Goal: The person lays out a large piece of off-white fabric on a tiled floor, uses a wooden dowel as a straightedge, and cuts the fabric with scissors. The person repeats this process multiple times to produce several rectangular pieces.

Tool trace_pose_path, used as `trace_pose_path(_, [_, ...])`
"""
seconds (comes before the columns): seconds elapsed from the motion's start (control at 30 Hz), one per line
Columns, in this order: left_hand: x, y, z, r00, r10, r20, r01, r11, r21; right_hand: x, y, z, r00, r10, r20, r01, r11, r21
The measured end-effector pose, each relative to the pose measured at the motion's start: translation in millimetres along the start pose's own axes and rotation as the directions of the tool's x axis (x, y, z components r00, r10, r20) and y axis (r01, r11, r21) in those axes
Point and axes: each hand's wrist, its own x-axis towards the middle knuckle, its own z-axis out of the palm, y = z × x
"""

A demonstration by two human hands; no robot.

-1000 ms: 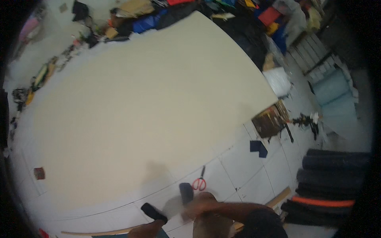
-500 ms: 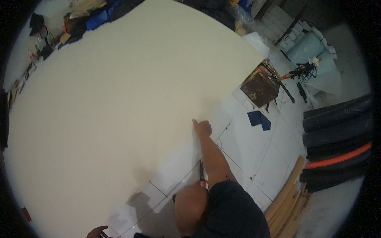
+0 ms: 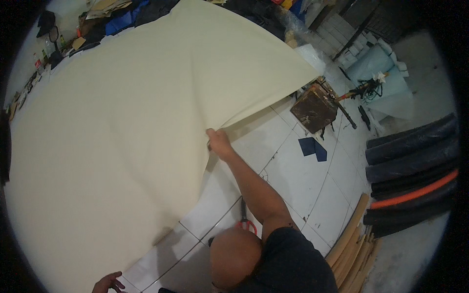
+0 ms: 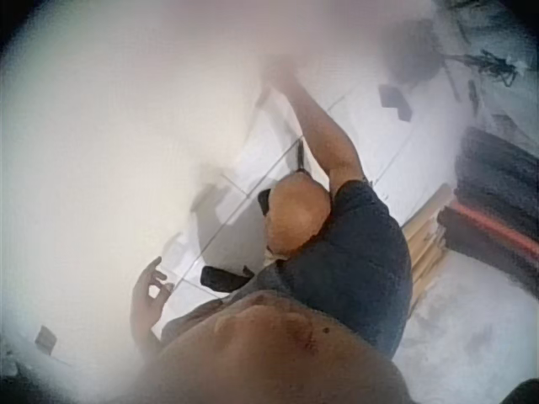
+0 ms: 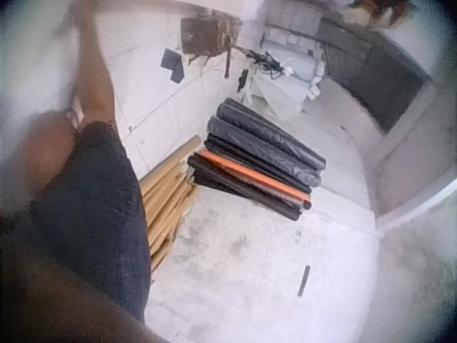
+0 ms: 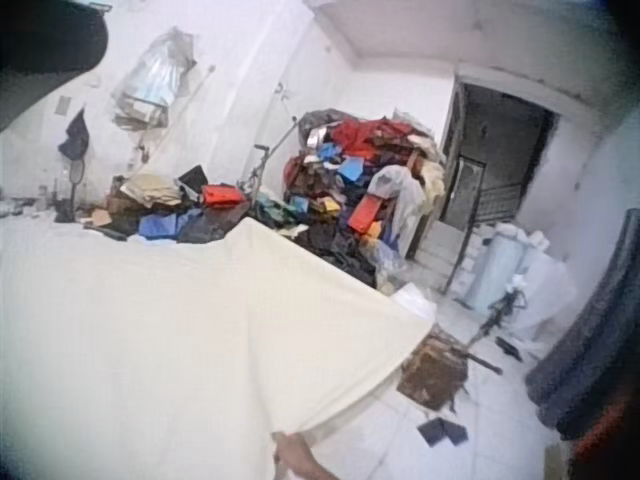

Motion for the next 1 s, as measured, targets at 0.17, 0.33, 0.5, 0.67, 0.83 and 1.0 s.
trace_pose_path(0.17, [9,4,0,0.996,0.074,-0.055,-0.072,0.997,0.040,-28,-30,44,0.984,-0.051,0.169,0.072,0.990,-0.121])
trace_pose_path(0.33, [-3,0,7,0.981,0.058,-0.183,-0.038,0.993,0.109,-39,-1,87,0.965,-0.113,0.236,0.206,0.883,-0.423])
trace_pose_path(0.5, [6,-11,-17,0.914,0.103,-0.392,-0.035,0.983,0.178,-27,4,57,0.995,0.060,0.083,-0.039,0.970,-0.238])
trace_pose_path(0.67, [3,-173,-19,0.700,-0.096,-0.708,0.249,0.962,0.115,8,54,-19,0.992,0.056,-0.116,-0.014,0.943,0.332])
trace_pose_path(0.83, [31,-250,63,0.755,0.037,-0.654,0.313,0.856,0.411,-7,101,-81,0.941,0.328,-0.081,-0.295,0.915,0.275])
trace_pose_path(1.0, [44,-262,76,0.757,0.048,-0.652,0.409,0.743,0.530,-29,141,-83,0.919,0.385,-0.081,-0.389,0.920,-0.039])
